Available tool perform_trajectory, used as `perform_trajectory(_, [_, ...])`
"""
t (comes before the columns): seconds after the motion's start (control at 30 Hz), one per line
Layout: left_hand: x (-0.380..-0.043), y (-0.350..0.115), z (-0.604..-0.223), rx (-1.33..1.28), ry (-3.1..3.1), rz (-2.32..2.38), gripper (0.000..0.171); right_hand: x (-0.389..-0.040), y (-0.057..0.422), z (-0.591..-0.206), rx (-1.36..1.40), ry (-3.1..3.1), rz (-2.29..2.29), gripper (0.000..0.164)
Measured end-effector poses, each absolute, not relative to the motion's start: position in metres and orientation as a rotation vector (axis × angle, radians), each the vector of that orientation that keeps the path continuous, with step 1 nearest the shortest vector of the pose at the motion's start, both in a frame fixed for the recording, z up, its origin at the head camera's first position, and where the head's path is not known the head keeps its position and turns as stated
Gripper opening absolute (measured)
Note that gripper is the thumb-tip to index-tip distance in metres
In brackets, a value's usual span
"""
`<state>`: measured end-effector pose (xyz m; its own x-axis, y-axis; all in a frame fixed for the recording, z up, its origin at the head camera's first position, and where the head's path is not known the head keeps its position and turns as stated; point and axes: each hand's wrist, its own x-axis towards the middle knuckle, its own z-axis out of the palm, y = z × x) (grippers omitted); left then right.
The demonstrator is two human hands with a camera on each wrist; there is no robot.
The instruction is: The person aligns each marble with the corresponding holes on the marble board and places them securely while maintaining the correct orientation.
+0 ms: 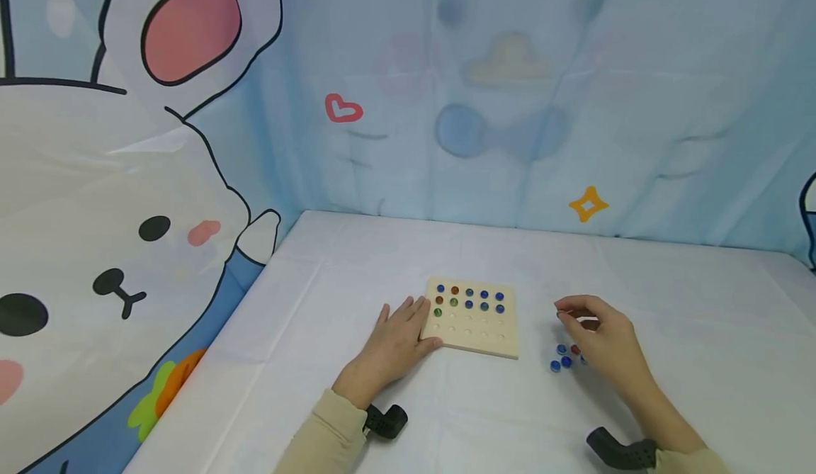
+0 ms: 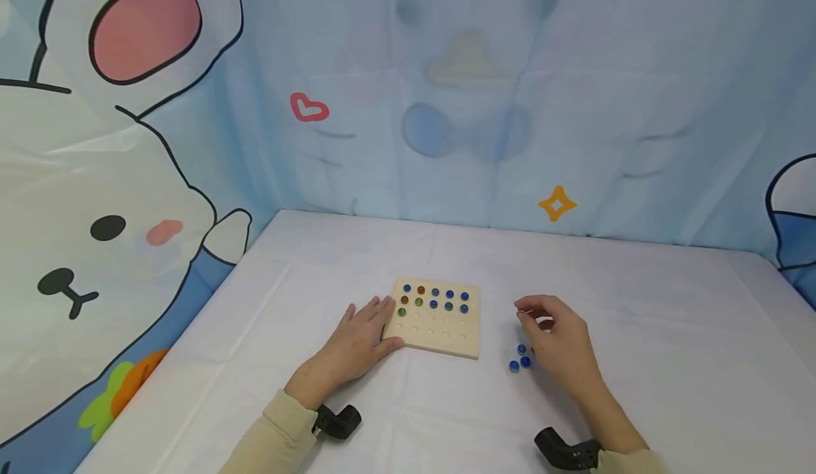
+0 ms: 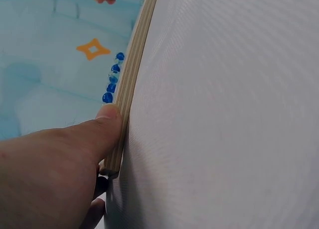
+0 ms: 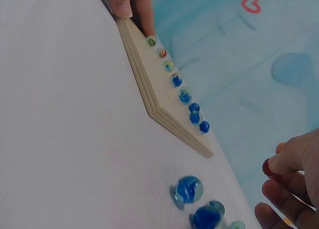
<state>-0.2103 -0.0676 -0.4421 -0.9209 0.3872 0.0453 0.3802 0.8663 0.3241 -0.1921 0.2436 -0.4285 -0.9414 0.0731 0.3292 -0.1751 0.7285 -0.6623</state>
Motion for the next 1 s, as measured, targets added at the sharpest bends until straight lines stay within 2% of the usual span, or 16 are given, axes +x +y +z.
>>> perform_trajectory(1.0, [-0.211, -0.069, -0.441, 0.624, 3.023, 0.498, 0.072, -0.216, 0.162, -0.434, 0.326, -2.567, 1.16, 0.016])
